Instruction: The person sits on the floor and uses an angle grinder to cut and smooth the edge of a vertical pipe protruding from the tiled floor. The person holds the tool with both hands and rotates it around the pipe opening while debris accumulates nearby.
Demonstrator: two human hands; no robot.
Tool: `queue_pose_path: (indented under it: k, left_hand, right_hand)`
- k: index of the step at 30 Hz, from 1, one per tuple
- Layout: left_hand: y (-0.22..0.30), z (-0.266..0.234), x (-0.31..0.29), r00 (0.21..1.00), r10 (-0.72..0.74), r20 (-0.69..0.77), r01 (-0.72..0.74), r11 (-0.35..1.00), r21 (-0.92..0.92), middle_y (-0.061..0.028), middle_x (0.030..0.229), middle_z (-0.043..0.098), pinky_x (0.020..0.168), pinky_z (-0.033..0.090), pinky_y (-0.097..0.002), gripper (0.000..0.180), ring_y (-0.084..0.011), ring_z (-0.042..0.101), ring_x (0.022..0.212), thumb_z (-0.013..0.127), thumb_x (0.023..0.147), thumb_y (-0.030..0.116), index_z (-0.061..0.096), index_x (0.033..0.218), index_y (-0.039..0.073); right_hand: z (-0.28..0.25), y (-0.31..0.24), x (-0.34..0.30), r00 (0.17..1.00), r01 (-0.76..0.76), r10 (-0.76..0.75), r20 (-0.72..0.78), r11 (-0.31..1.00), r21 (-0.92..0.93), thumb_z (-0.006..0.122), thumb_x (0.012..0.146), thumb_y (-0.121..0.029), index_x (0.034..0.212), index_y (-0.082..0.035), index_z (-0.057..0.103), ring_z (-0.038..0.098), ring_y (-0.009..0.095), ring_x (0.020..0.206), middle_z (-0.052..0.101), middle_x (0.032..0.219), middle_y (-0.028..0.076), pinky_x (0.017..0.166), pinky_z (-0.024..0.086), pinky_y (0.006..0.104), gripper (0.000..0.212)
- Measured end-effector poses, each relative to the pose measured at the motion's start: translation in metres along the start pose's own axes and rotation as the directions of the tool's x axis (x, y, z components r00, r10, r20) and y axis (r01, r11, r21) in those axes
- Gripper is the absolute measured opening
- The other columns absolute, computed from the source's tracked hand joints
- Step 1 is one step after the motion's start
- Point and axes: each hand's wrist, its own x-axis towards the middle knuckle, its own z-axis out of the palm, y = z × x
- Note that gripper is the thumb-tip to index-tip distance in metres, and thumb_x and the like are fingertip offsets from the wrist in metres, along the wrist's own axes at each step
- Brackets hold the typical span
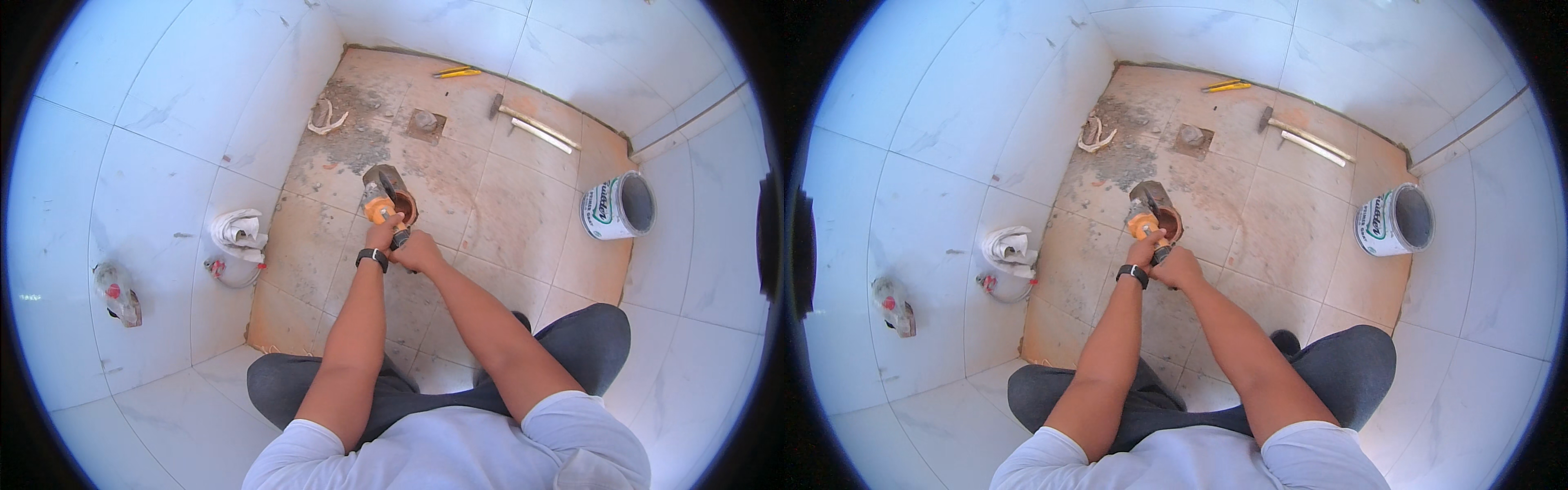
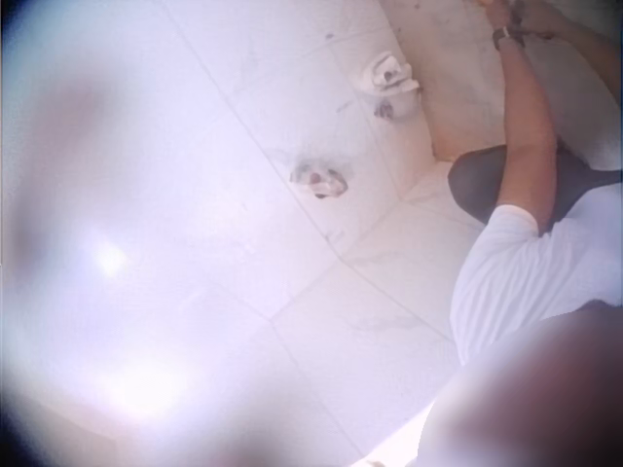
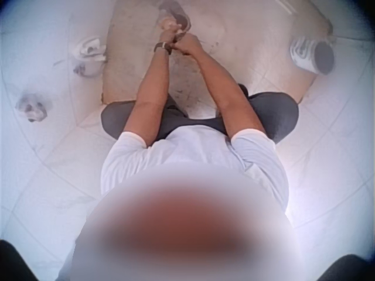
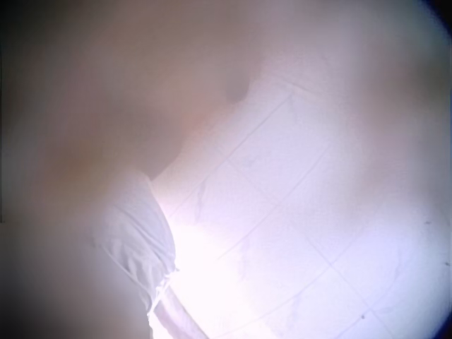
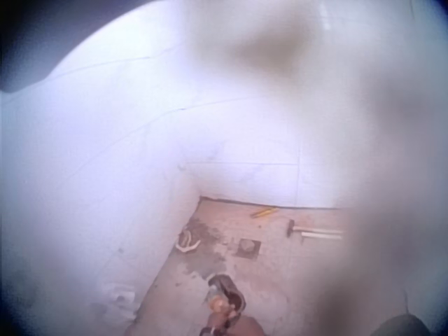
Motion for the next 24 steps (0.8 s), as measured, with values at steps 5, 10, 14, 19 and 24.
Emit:
queue_pose_path:
  k: [5,10,14,19,24]
  left_hand:
    - [0.001,0.003,-0.003,0.999,-0.025,-0.025,0.025,1.0,0.008,-0.0048,0.081,0.067,0.054,0.053,-0.0346,0.029,-0.018,0.065,0.061,0.08,0.088,0.02,0.063,0.105,0.005]
    - [0.006,0.006,-0.01,0.994,-0.09,-0.067,0.095,0.992,0.085,-0.0043,0.08,0.067,0.054,0.052,-0.0347,0.03,-0.018,0.065,0.059,0.08,0.087,0.022,0.062,0.105,0.006]
    - [0.011,0.004,-0.013,0.994,-0.106,-0.026,0.107,0.994,0.025,-0.0051,0.081,0.067,0.057,0.054,-0.0339,0.03,-0.018,0.067,0.063,0.08,0.087,0.023,0.062,0.104,0.005]
    - [0.013,0.005,-0.015,0.998,0.013,0.06,-0.009,0.998,-0.069,-0.007,0.082,0.069,0.059,0.056,-0.0339,0.031,-0.0188,0.068,0.065,0.08,0.087,0.023,0.062,0.104,0.003]
    - [0.017,0.013,-0.017,0.999,0.033,0.036,-0.033,0.999,-0.018,-0.0071,0.083,0.069,0.06,0.056,-0.0333,0.031,-0.0188,0.068,0.066,0.08,0.087,0.02,0.063,0.106,0.003]
  right_hand:
    - [-0.002,0.002,0.002,0.998,-0.051,0.049,0.039,0.998,0.043,0.083,0.063,-0.038,0.089,0.002,0.075,0.076,0.033,0.084,0.075,0.089,0.022,0.076,0.06,0.0406,0.049]
    - [-0.007,-0.002,-0.002,0.996,-0.072,0.073,0.048,0.997,-0.02,0.084,0.063,-0.04,0.089,0.002,0.075,0.076,0.033,0.084,0.075,0.089,0.022,0.075,0.06,0.0401,0.05]
    - [-0.008,-0.006,-0.004,0.999,0.0,0.001,0.043,1.0,-0.03,0.084,0.065,-0.043,0.09,0.002,0.075,0.075,0.036,0.087,0.075,0.092,0.023,0.077,0.06,0.0428,0.052]
    - [-0.002,-0.007,-0.012,0.993,0.048,-0.051,-0.11,0.998,-0.029,0.08,0.065,-0.038,0.075,0.002,0.072,0.074,0.032,0.069,0.072,0.073,0.02,0.065,0.058,0.0396,0.042]
    - [-0.005,-0.008,-0.022,0.974,0.09,-0.092,-0.205,0.996,-0.018,0.079,0.067,-0.04,0.078,0.002,0.072,0.075,0.031,0.073,0.072,0.073,0.019,0.067,0.058,0.0402,0.043]
